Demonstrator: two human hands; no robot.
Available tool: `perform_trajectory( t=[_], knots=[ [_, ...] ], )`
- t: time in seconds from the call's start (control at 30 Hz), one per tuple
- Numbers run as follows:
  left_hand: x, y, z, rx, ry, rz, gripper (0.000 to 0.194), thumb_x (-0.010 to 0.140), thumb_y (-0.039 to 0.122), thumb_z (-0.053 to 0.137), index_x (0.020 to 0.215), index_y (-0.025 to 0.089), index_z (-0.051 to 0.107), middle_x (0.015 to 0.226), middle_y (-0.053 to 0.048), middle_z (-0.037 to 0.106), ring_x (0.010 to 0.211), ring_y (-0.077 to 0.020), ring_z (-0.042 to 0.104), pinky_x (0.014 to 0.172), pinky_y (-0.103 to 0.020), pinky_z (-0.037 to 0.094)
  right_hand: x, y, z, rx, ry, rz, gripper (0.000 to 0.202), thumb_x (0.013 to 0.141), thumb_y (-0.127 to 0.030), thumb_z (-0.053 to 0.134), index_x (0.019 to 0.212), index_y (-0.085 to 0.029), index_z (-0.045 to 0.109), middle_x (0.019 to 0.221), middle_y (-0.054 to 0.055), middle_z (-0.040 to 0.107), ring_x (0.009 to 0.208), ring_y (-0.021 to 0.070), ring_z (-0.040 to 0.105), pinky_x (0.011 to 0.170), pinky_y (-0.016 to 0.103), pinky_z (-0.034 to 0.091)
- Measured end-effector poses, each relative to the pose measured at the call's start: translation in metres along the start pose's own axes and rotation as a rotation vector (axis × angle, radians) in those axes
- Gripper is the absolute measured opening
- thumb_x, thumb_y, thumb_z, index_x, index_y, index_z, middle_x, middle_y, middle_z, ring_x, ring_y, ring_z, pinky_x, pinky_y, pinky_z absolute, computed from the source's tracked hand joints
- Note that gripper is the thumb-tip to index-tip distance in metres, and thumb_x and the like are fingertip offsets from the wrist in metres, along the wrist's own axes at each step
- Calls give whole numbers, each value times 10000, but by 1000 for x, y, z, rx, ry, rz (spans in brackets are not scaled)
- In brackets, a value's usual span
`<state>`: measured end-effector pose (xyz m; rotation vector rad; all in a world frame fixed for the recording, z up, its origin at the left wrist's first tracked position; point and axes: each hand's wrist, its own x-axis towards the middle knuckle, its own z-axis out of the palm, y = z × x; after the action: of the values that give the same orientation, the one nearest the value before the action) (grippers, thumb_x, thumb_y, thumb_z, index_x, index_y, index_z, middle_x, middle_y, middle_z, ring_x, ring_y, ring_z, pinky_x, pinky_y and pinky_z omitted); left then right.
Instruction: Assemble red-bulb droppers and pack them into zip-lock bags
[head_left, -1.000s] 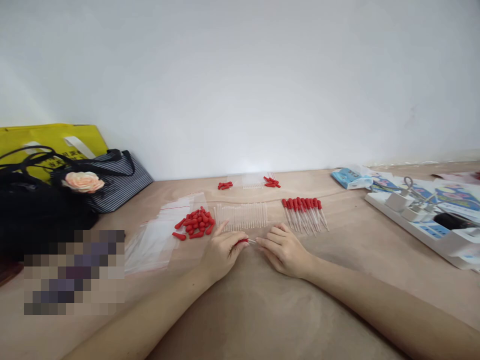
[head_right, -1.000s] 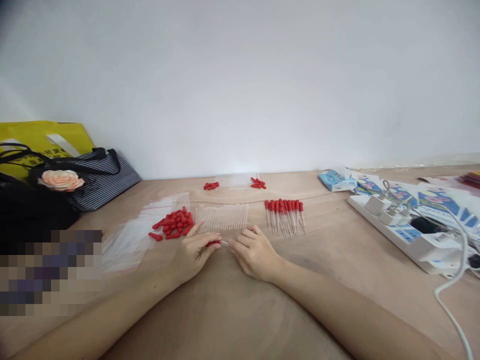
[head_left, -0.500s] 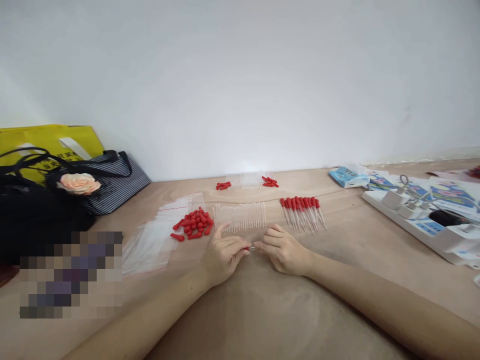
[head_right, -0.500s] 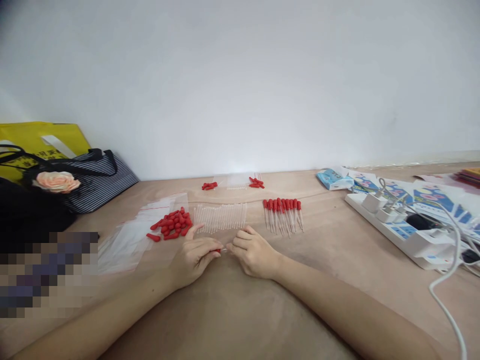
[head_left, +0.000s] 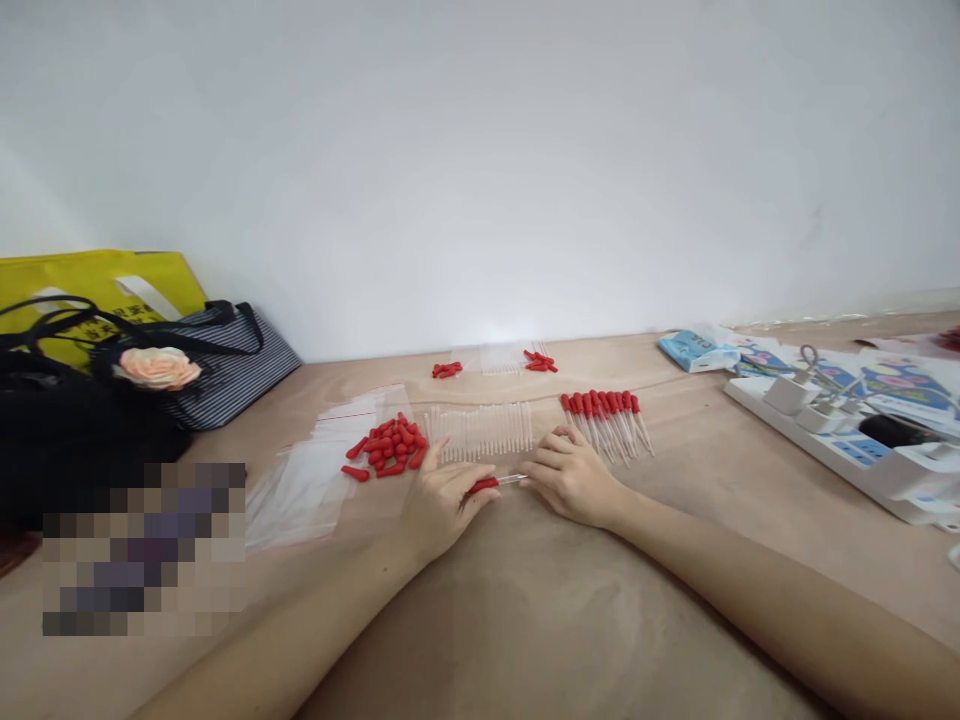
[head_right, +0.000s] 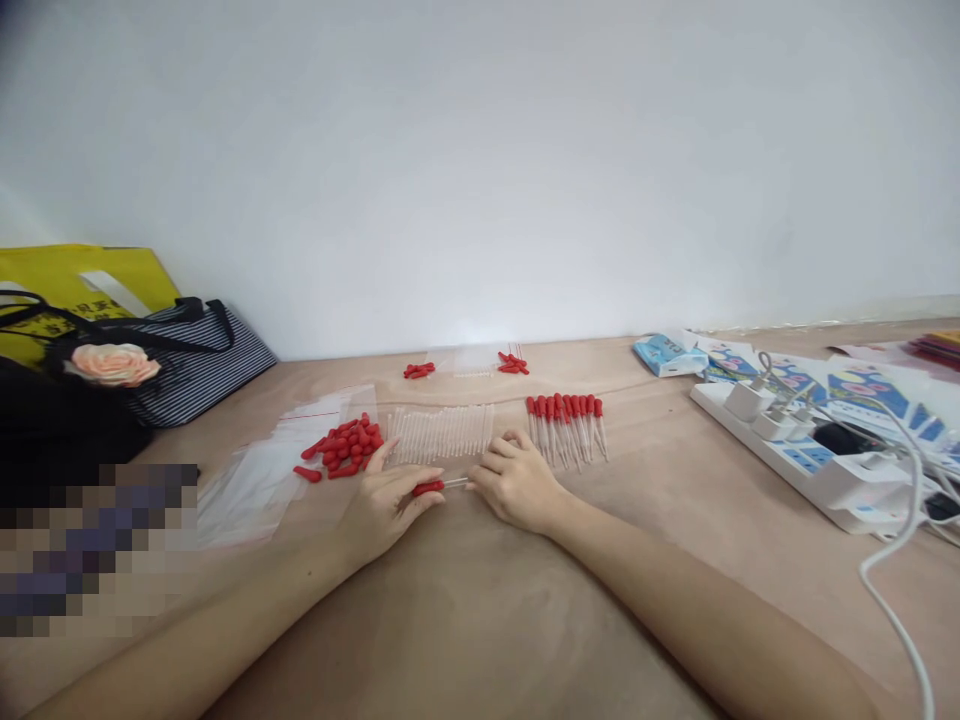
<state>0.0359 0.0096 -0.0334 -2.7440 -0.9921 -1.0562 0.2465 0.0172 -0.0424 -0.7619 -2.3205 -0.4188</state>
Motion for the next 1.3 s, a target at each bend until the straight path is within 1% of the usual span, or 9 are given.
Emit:
perform_trajectory(
  t=[0.13, 0.33, 0.53, 0.8, 0.9, 1.0, 1.07, 1.17, 1.3],
  knots=[
    [-1, 0, -2, 31, -11, -5, 103, 808, 279, 544, 772, 204, 604, 727, 31, 689, 665, -120, 632, 1016, -453, 218, -2, -2, -4, 2, 31, -14, 204, 838, -245, 471, 714, -173, 617, 583, 6, 573, 683, 141, 435, 765, 332, 282],
    [-2, 3, -3, 83, 11, -35, 192, 799, 297, 534, 642, 194, 573, 607, 42, 651, 568, -114, 594, 1013, -487, 177, -2, -8, -6, 32, 91, -11, 186, 825, -238, 492, 698, -180, 615, 550, -16, 577, 675, 130, 452, 786, 345, 266],
    [-2, 4, -3, 101, 53, -57, 217, 799, 304, 535, 616, 189, 554, 548, 56, 619, 506, -96, 557, 1004, -475, 202, -5, -6, -4, 36, 123, 24, 190, 822, -263, 501, 700, -188, 625, 559, -18, 591, 666, 123, 455, 801, 351, 266],
    [-2, 8, -1, 117, 86, -105, 235, 805, 306, 522, 602, 189, 541, 510, 71, 594, 459, -82, 524, 999, -456, 230, -2, -8, -5, -17, 158, -22, 169, 828, -236, 494, 730, -183, 621, 561, -28, 597, 664, 111, 466, 830, 350, 263],
    [-2, 6, -2, 75, 63, -116, 188, 808, 300, 528, 655, 196, 565, 584, 66, 640, 512, -85, 563, 1006, -440, 220, -3, -8, -4, -37, 148, -17, 180, 834, -236, 483, 734, -183, 623, 570, -24, 598, 661, 111, 465, 825, 344, 268],
    [0, 5, -4, 52, 16, -93, 95, 804, 295, 545, 785, 218, 597, 737, 50, 686, 660, -109, 616, 1017, -435, 188, -5, -5, -3, -48, 138, 4, 180, 835, -243, 483, 742, -188, 628, 582, -17, 595, 668, 115, 465, 826, 343, 274],
    [1, 5, -5, 65, -4, -65, 87, 799, 288, 557, 848, 234, 604, 801, 44, 692, 758, -130, 622, 1023, -442, 158, -6, -2, -1, -45, 134, 13, 171, 832, -256, 488, 759, -197, 631, 588, -16, 592, 681, 121, 469, 835, 346, 276],
    [2, 5, -5, 75, -2, -25, 88, 808, 254, 547, 866, 243, 612, 818, 43, 698, 831, -150, 613, 1027, -449, 128, -6, 1, 0, -20, 129, -3, 153, 832, -257, 492, 792, -202, 629, 612, -18, 608, 726, 129, 492, 885, 369, 254],
    [2, 7, -3, 53, 6, 13, 120, 826, 195, 502, 865, 232, 610, 797, 39, 701, 822, -148, 615, 1030, -452, 108, -4, -2, 2, 27, 134, -17, 156, 839, -231, 477, 790, -190, 620, 604, -19, 620, 763, 132, 521, 943, 402, 207]
  ],
)
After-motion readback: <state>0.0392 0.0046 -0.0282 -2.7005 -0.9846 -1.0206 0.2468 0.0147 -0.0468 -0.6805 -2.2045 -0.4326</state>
